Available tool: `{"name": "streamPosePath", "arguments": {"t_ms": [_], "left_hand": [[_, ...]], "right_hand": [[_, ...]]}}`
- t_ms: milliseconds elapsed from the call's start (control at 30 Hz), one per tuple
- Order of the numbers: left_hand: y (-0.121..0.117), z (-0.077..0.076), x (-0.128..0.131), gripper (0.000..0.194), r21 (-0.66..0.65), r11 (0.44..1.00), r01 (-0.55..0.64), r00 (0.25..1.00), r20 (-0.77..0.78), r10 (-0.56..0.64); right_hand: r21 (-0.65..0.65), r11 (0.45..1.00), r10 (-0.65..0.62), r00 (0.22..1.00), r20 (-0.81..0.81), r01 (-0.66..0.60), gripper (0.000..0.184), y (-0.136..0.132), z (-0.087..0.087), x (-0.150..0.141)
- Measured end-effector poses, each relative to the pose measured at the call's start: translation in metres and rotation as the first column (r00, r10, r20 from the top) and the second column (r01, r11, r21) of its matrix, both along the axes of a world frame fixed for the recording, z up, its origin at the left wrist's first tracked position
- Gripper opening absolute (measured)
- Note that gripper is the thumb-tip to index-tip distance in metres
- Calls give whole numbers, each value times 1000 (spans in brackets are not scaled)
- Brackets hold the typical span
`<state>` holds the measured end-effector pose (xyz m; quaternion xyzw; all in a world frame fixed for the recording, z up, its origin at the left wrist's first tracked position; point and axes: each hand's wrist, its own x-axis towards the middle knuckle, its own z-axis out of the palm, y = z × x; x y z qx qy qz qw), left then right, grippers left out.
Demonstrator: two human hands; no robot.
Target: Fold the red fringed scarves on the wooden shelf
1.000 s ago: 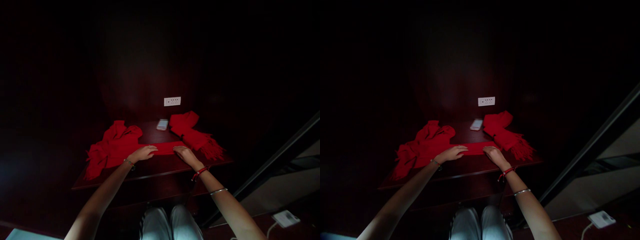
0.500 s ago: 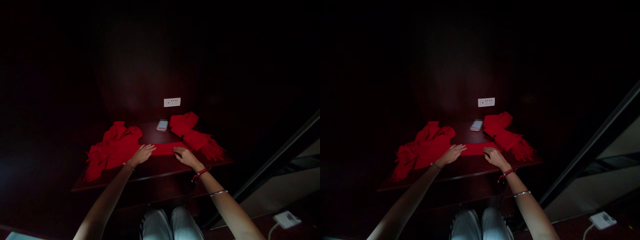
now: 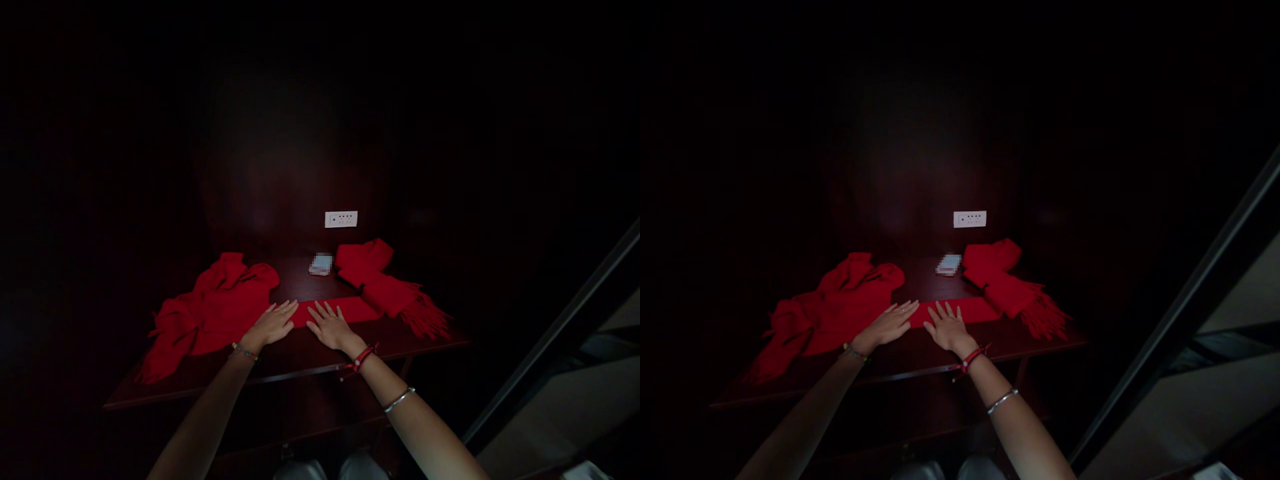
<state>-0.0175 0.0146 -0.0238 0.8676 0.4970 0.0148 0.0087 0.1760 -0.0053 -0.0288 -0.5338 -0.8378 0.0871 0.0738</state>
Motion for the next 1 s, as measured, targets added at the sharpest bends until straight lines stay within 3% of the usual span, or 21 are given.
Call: {"name": "streamPosePath", "arguments": {"t_ms": [200, 267, 367, 467, 533, 600, 700, 800, 900, 1000], "left_hand": [[-2, 3, 0, 55, -20, 1000, -2, 1000, -13, 2], [-2, 3, 1, 54, -16, 1000, 4, 1000, -5, -4], [-3, 3, 0, 53, 37, 999, -9, 1000, 25, 8], [-3, 3, -5, 53, 180, 974, -141, 988, 89, 127], [-2, 2, -12, 54, 193, 944, -267, 962, 106, 251], [0, 0, -19, 55, 121, 933, -338, 941, 72, 331], [4, -4, -25, 54, 39, 942, -335, 942, 23, 334], [6, -5, -26, 53, 24, 946, -322, 947, 16, 322], [6, -5, -24, 52, 23, 943, -331, 944, 29, 330], [5, -4, -23, 53, 26, 937, -349, 936, 61, 347]], "right_hand": [[-38, 970, -235, 967, 103, 240, 63, 8, -3, 67], [-31, 968, -247, 965, 89, 250, 65, 8, 1, 76], [62, 989, -133, 991, -1, 133, 63, 5, 14, 55], [173, 985, 22, 998, -59, -12, 57, 4, 25, 11], [128, 991, 54, 997, -48, -47, 54, 6, 24, -15], [31, 999, 27, 1000, -12, -27, 52, 11, 17, -26], [-52, 997, -52, 998, 43, 54, 51, 21, 2, -16], [-53, 989, -130, 988, 81, 135, 52, 32, -8, 16], [-50, 978, -194, 972, 129, 202, 54, 38, -6, 42], [-33, 976, -211, 970, 120, 217, 56, 39, 4, 40]]}}
